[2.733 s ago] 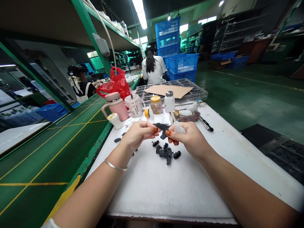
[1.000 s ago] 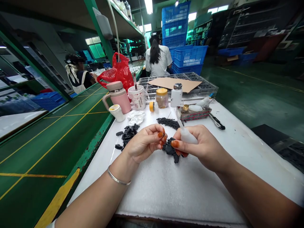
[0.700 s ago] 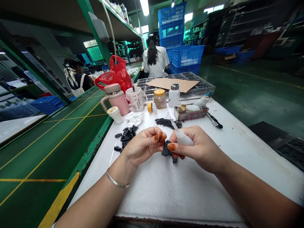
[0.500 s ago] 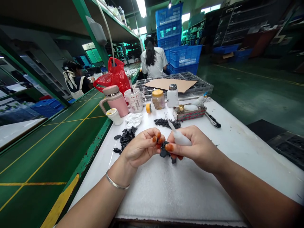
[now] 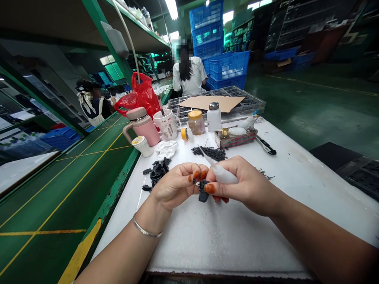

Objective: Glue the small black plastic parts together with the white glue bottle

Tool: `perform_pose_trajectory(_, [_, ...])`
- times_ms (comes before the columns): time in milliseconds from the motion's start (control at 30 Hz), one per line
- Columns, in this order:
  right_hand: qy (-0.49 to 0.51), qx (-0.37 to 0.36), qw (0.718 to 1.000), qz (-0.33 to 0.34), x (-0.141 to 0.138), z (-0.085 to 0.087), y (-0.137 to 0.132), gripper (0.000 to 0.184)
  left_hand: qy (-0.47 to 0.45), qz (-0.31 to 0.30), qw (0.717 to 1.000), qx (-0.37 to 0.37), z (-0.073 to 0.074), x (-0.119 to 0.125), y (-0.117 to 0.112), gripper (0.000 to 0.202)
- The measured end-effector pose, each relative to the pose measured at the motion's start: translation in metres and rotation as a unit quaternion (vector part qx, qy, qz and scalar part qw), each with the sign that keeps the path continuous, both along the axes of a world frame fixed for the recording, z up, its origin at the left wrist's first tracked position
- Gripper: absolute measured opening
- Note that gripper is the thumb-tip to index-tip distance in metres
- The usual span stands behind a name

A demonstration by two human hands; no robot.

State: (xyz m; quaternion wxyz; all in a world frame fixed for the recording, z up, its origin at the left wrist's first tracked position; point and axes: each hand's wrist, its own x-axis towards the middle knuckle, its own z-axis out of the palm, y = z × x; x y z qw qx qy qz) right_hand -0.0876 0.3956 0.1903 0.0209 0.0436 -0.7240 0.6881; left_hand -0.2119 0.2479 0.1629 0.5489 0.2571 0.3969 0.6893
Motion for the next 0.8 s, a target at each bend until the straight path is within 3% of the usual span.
perform_pose_trajectory(200, [0.011,0.017,1.0,0.0,0.0018,-0.0006,0.0002,0.028,0.003,-0.003,0.999,-0.033,0.0,0.0008,0.0014,0.023])
perform_pose_trajectory(800, [0.005,0.026,1.0,0.004,0.0012,0.0024,-0.0004,0.028,0.021,-0.011,0.999,-0.036,0.0005,0.0011,0.0011,0.022])
